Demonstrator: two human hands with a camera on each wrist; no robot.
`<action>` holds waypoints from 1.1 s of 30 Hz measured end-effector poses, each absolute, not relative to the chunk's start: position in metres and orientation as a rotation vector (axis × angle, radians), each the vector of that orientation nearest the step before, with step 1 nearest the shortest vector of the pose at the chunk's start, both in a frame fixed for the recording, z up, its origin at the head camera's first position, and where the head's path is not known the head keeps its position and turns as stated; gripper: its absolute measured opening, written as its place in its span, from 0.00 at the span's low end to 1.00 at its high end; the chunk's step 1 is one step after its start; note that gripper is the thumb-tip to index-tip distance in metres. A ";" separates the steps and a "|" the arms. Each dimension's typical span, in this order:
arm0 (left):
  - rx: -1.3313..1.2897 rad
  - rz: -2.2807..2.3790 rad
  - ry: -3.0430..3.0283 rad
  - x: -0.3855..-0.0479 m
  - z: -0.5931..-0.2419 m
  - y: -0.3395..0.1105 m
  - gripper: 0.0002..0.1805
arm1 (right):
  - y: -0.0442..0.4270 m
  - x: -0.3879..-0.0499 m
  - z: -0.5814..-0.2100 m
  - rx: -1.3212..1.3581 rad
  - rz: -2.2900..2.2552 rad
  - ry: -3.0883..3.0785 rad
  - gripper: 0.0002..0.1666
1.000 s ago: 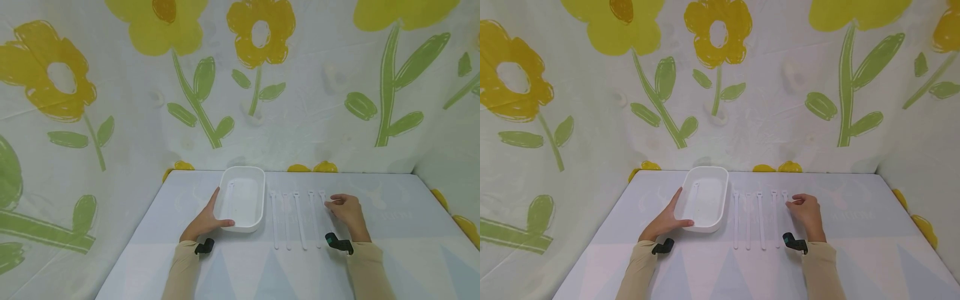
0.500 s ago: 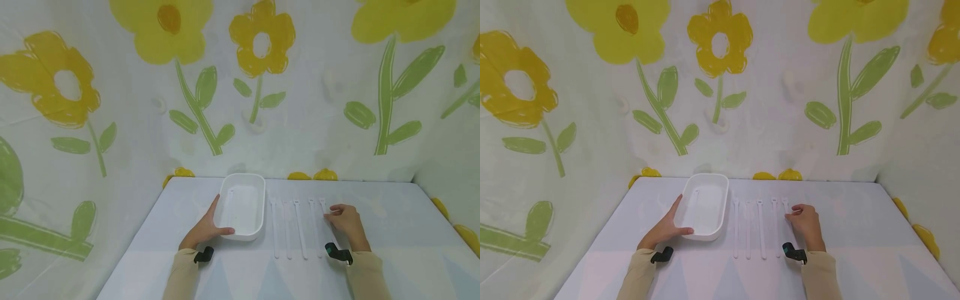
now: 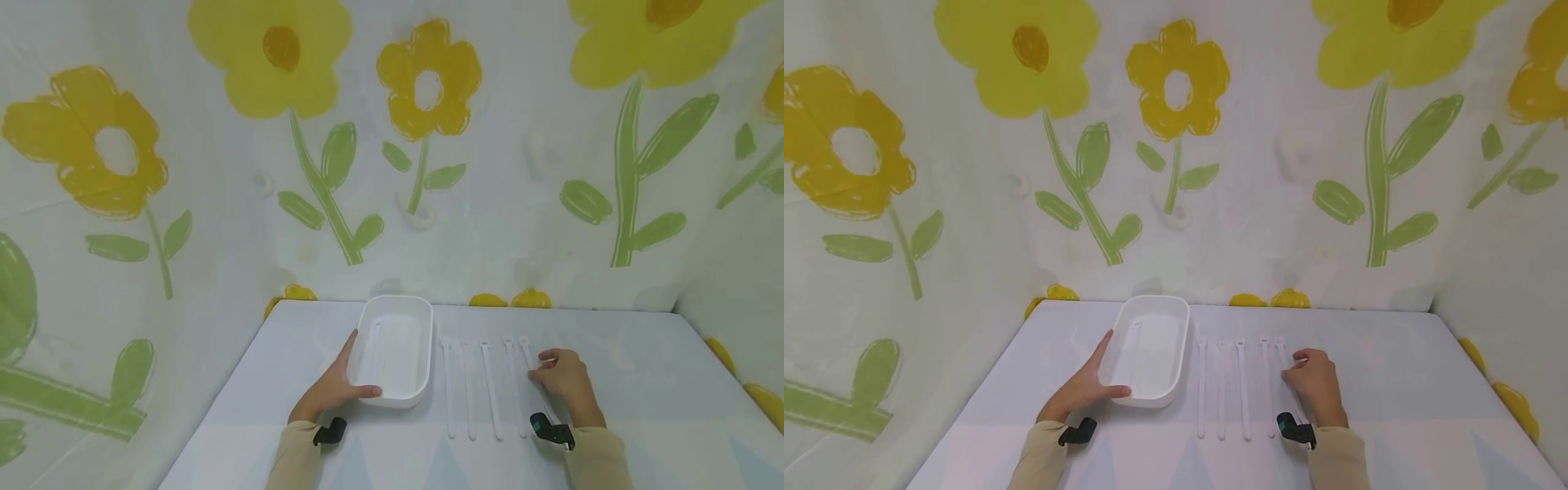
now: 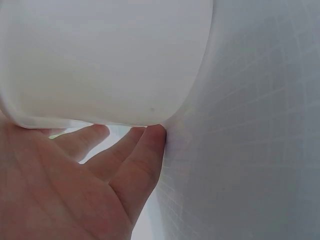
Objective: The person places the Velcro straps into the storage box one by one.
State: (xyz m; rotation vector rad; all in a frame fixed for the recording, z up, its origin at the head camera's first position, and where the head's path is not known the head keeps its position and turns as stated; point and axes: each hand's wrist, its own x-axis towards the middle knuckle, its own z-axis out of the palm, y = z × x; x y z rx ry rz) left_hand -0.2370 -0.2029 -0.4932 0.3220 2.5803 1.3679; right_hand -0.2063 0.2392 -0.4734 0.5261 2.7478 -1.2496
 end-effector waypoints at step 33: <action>0.282 1.370 2.597 -0.241 -0.492 -0.199 0.77 | 0.237 -0.208 -0.476 0.520 -1.180 2.832 0.27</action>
